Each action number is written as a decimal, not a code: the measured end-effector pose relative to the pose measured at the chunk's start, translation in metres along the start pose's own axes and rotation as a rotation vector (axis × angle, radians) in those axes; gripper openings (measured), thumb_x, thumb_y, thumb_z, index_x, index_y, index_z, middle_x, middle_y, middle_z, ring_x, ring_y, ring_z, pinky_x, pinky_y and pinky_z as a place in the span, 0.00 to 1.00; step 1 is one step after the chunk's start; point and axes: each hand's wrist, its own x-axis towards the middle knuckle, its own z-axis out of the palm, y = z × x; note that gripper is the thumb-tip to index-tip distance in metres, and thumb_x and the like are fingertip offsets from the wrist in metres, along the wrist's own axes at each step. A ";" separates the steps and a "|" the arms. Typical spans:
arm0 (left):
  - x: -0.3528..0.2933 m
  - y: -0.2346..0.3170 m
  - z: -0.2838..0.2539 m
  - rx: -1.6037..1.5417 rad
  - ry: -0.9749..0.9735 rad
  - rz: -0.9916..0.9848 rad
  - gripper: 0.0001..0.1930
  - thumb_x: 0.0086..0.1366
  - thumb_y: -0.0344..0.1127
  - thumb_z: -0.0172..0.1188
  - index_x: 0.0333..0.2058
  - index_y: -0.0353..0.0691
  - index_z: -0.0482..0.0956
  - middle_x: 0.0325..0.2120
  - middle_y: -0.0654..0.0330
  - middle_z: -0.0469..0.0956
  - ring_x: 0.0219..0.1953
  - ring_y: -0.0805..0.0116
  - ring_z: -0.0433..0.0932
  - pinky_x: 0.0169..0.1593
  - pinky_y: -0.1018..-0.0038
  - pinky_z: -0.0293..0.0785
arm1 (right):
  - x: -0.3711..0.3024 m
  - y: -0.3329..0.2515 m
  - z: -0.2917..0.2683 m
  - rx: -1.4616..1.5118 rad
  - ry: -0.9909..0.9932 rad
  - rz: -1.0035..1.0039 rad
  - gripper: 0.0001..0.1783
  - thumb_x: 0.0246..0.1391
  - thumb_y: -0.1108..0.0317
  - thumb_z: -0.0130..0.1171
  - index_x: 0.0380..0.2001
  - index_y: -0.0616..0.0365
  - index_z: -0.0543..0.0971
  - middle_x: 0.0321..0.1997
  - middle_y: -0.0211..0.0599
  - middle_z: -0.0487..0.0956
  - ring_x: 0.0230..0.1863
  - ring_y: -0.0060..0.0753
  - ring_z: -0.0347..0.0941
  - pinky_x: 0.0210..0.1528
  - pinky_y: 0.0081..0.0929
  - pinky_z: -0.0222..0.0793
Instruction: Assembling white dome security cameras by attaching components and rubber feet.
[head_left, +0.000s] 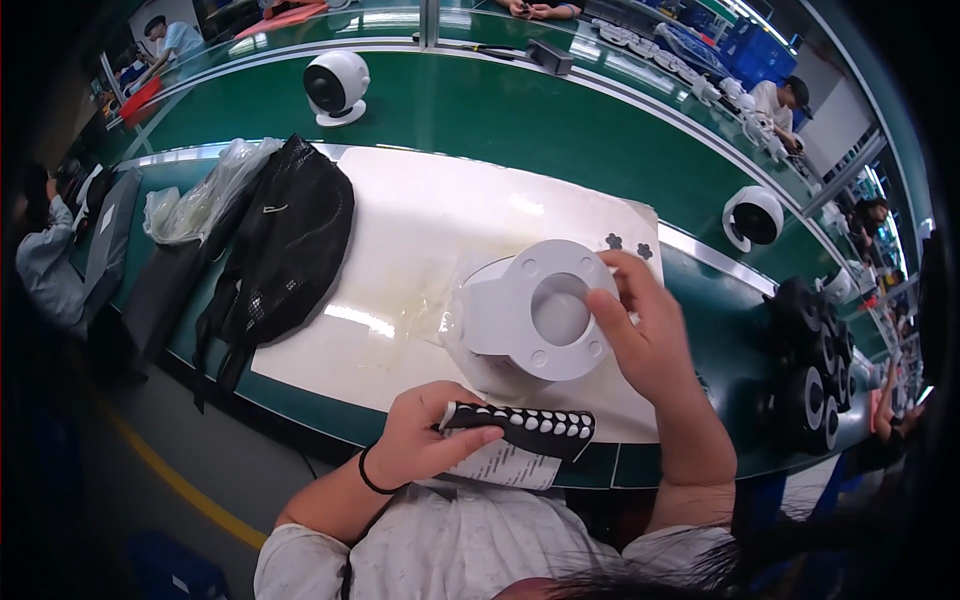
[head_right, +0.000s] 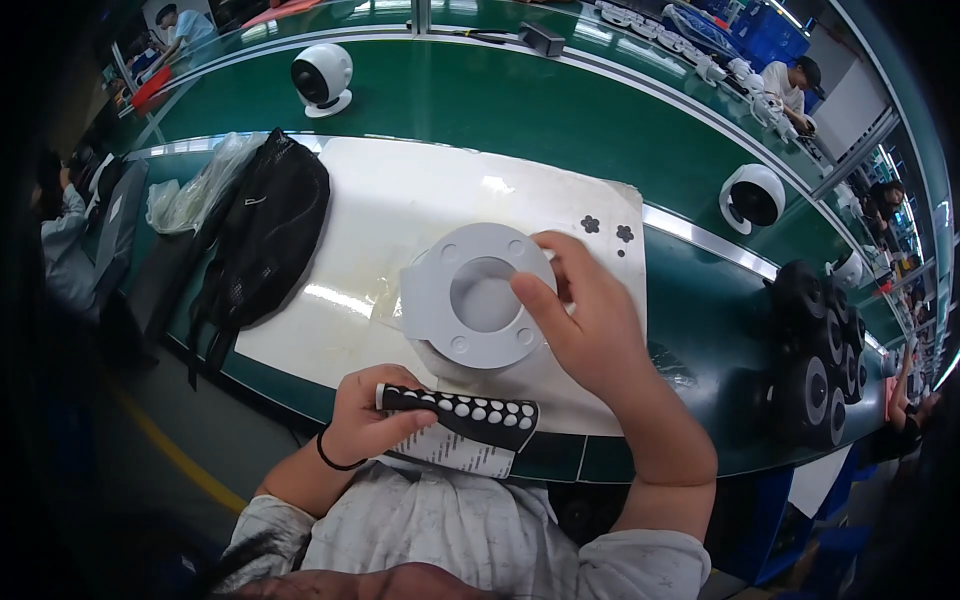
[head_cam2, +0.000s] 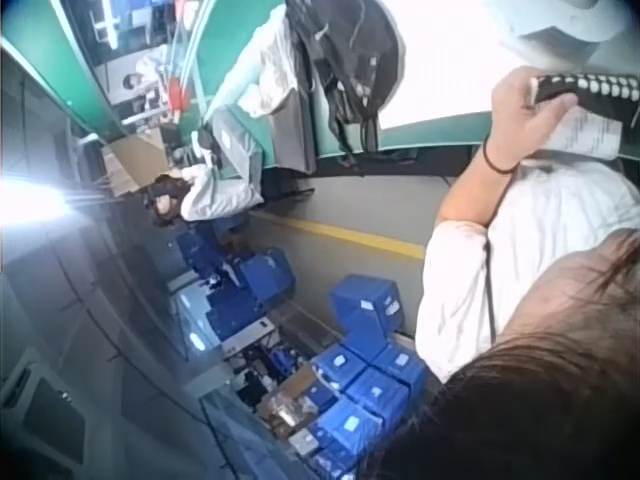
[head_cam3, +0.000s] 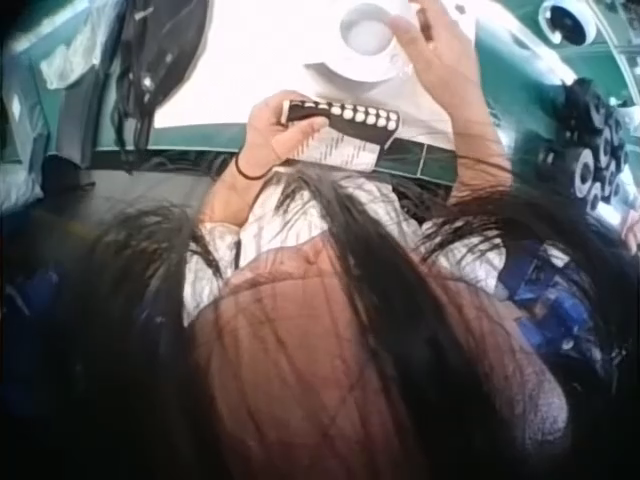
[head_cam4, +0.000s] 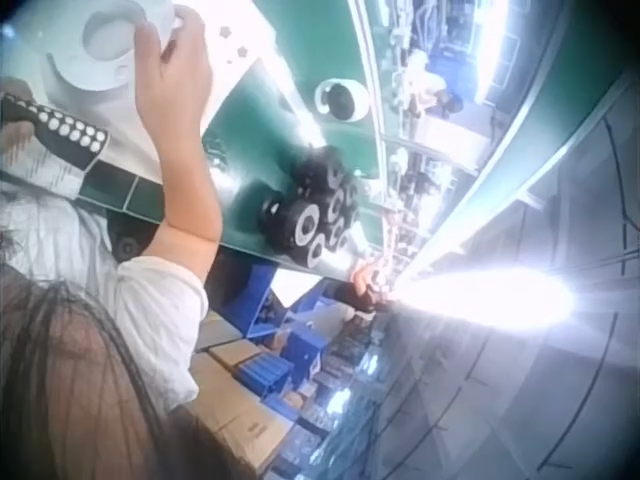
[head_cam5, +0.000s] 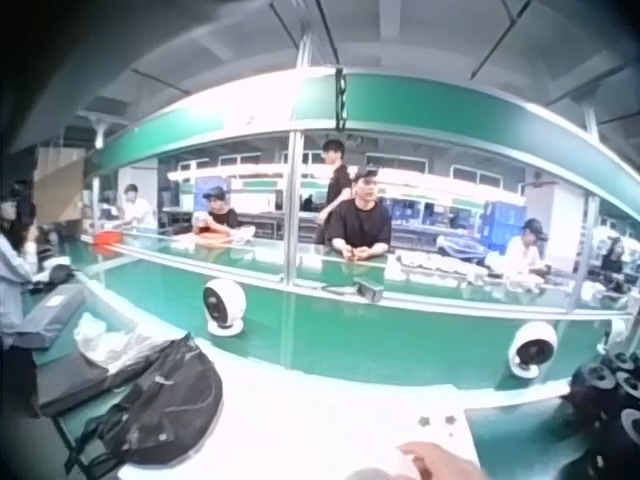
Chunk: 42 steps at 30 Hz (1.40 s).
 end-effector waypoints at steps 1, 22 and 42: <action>-0.001 -0.001 0.000 -0.037 0.044 0.003 0.10 0.46 0.27 0.63 0.28 0.34 0.73 0.20 0.60 0.75 0.22 0.75 0.73 0.27 0.81 0.67 | -0.002 -0.007 -0.003 -0.310 0.096 -0.197 0.23 0.46 0.59 0.57 0.42 0.61 0.67 0.31 0.39 0.73 0.29 0.30 0.70 0.31 0.25 0.65; 0.004 -0.001 0.004 0.211 0.102 0.260 0.08 0.43 0.28 0.65 0.23 0.38 0.75 0.17 0.58 0.73 0.19 0.65 0.73 0.22 0.77 0.65 | -0.044 -0.029 0.023 -0.246 -0.150 -0.814 0.09 0.34 0.72 0.58 0.25 0.54 0.75 0.39 0.27 0.74 0.39 0.27 0.68 0.34 0.23 0.59; 0.007 -0.003 0.000 0.222 0.015 0.278 0.11 0.38 0.26 0.61 0.25 0.37 0.72 0.17 0.56 0.69 0.20 0.58 0.70 0.22 0.72 0.64 | -0.025 -0.037 0.051 0.264 -0.322 -0.801 0.13 0.37 0.73 0.59 0.32 0.52 0.73 0.28 0.32 0.69 0.24 0.30 0.68 0.18 0.23 0.58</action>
